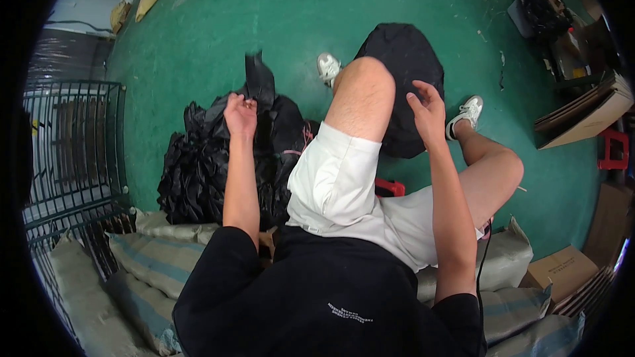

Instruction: Inspecting and folding black fabric bags or covers in a warehouse environment.

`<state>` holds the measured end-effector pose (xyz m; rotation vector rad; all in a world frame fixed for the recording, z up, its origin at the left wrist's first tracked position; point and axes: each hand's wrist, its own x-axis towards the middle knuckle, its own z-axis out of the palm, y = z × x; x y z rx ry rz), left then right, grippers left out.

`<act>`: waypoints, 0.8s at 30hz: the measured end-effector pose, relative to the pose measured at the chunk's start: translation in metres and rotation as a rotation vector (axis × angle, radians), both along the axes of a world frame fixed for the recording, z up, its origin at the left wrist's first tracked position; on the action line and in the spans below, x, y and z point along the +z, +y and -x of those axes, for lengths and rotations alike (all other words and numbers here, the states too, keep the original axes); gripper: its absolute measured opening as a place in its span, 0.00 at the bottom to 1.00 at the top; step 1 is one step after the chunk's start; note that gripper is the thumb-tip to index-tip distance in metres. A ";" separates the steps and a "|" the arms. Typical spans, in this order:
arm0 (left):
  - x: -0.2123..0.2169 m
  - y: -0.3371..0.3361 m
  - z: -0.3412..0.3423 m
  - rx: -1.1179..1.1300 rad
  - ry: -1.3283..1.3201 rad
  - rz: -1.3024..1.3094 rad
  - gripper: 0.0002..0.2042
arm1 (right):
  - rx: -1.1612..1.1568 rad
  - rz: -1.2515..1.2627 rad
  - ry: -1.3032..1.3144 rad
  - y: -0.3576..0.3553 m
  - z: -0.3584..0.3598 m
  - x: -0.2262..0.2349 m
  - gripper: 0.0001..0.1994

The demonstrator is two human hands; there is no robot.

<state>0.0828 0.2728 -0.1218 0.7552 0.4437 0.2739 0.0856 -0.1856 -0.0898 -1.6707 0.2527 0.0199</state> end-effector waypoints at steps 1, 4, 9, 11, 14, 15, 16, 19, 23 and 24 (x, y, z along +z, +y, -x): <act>0.038 -0.017 -0.019 -0.106 -0.119 -0.052 0.09 | -0.017 -0.005 -0.026 -0.002 -0.004 0.021 0.18; 0.127 -0.100 -0.055 -0.341 -0.294 -0.158 0.09 | 0.270 -0.343 0.015 -0.021 -0.009 0.065 0.26; 0.132 -0.219 -0.090 -0.894 -0.516 -0.655 0.09 | 0.253 -0.842 -0.284 -0.029 -0.010 0.106 0.42; 0.118 -0.264 -0.092 -1.071 -0.429 -0.785 0.08 | 0.073 -0.774 -0.279 -0.032 -0.019 0.107 0.34; 0.117 -0.306 -0.095 -1.139 -0.505 -0.958 0.09 | -0.119 -0.799 -0.217 -0.057 -0.025 0.090 0.27; 0.122 -0.315 -0.092 -1.128 -0.486 -0.972 0.11 | -0.179 -0.825 -0.222 -0.062 -0.024 0.089 0.25; 0.107 -0.310 -0.099 -1.224 -0.492 -0.939 0.14 | -0.234 -0.853 -0.227 -0.067 -0.020 0.089 0.23; 0.118 -0.316 -0.093 -1.238 -0.284 -0.650 0.16 | -0.143 -0.955 -0.239 -0.076 -0.013 0.087 0.25; 0.105 -0.319 -0.090 -1.118 0.024 -0.509 0.22 | 0.001 -1.209 -0.196 -0.066 0.004 0.116 0.27; 0.106 -0.318 -0.092 -1.179 0.080 -0.471 0.23 | 0.025 -1.288 -0.147 -0.065 0.005 0.118 0.28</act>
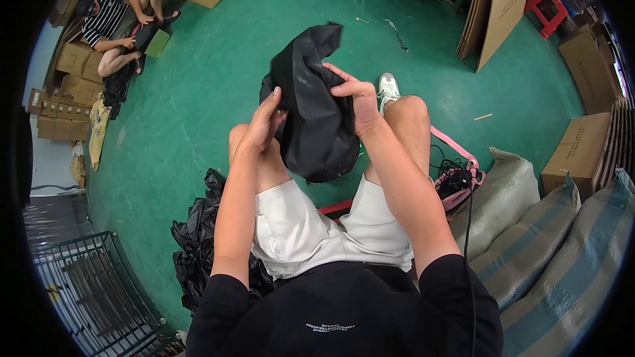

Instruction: Inspecting and folding black fabric bags or covers in a warehouse environment.

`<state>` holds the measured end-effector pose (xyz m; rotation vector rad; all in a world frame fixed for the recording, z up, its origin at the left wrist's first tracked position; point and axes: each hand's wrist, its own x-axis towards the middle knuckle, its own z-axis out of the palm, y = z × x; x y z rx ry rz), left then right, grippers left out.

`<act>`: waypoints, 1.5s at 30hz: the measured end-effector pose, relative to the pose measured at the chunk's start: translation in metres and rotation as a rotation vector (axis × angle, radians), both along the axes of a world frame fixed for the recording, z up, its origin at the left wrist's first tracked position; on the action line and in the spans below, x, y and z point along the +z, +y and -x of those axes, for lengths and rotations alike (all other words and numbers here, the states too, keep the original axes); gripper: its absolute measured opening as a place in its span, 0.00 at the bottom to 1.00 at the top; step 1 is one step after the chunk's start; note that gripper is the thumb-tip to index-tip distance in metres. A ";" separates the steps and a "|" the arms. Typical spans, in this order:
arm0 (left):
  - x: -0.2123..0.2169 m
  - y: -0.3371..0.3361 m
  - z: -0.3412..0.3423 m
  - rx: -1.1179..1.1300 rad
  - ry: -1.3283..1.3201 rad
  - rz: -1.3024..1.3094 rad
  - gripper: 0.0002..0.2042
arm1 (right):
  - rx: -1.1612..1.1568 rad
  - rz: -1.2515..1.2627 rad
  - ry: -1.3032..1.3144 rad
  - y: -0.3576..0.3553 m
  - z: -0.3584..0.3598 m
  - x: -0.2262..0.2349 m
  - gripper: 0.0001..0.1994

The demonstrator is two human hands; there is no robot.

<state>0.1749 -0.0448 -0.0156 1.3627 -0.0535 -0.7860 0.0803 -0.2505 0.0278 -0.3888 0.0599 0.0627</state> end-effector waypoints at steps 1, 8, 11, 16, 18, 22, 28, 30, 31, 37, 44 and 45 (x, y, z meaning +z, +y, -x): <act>0.001 0.006 0.002 0.008 -0.006 -0.003 0.23 | 0.052 -0.075 0.022 0.001 0.002 0.001 0.28; 0.023 0.032 0.000 0.228 0.036 0.438 0.12 | -0.023 0.206 0.054 -0.005 -0.003 -0.022 0.19; 0.013 0.054 -0.014 0.335 -0.020 0.615 0.15 | -0.171 0.269 0.019 -0.019 -0.013 -0.033 0.17; 0.006 0.067 -0.020 0.354 0.110 0.645 0.20 | -0.227 0.338 -0.045 -0.020 -0.017 -0.034 0.20; 0.025 0.059 -0.012 0.385 0.131 0.664 0.20 | -0.217 0.344 -0.027 -0.021 -0.014 -0.027 0.22; 0.022 0.068 -0.017 0.469 0.115 0.741 0.25 | -0.032 -0.079 -0.227 -0.012 -0.006 -0.001 0.39; 0.008 0.078 -0.022 0.366 0.117 0.830 0.29 | 0.418 0.345 0.125 -0.008 0.000 -0.006 0.39; 0.008 0.079 -0.023 0.339 0.116 0.824 0.29 | 0.454 0.346 0.047 -0.003 -0.004 -0.025 0.37; 0.008 0.076 -0.024 0.313 0.114 0.823 0.29 | 0.490 0.353 -0.031 -0.004 -0.005 -0.035 0.35; 0.018 0.072 -0.021 0.201 0.152 0.868 0.25 | 0.340 -0.039 -0.168 0.004 -0.001 -0.006 0.32; -0.004 0.093 -0.039 0.204 0.207 0.840 0.21 | 0.182 0.334 -0.005 0.016 -0.013 -0.021 0.21; -0.007 0.097 -0.041 0.210 0.186 0.833 0.21 | 0.191 0.325 -0.024 0.017 -0.013 -0.017 0.21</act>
